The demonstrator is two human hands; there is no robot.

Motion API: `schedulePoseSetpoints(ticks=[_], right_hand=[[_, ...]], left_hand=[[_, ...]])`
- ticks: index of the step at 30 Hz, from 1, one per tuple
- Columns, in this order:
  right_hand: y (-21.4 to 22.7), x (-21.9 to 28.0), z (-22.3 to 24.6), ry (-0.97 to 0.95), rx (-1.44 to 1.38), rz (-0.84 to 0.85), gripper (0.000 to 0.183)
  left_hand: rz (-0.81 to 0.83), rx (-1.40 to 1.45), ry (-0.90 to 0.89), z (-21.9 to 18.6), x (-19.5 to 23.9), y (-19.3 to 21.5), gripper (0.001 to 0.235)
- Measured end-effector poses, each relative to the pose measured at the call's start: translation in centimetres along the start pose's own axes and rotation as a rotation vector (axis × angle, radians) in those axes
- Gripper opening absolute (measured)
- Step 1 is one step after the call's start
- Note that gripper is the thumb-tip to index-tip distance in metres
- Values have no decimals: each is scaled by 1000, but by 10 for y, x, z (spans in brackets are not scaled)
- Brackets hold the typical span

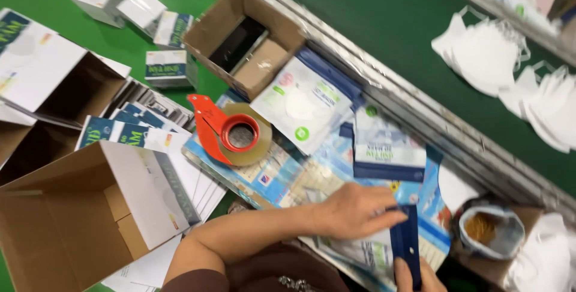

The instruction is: The recorder is counting and placing face masks into individual plastic pouches at a conveyor belt workstation.

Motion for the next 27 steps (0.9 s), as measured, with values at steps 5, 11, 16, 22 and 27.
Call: schedulePoseSetpoints(ticks=[5,11,16,22,27], right_hand=[[-23,-29,46,-22,-97,-79,33],[-82,-124,83,-180,-85,130,20],[-122,-276,163,204,-190,101,47],[-179,-451,113,308,677,54,98],[-132,-529,49,-236,803,89,108]], left_hand=[[167,136,205,24,-6,18,51],[-102,-22,481,90,-4,72,51],[-418,-406,400,113,-66,195,73],[-218,-960,454,150,-71,187,96],[-292,-935,308,133,-72,181,80]])
Point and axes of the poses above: each hand's wrist, its own x-axis away from the middle knuckle, its own y-axis out of the back of the hand, z = x × y, the point moved 7 cm from there along -x, towards the middle knuckle, and after that the axes turned 3 degrees about y, right-handed, at the moved point
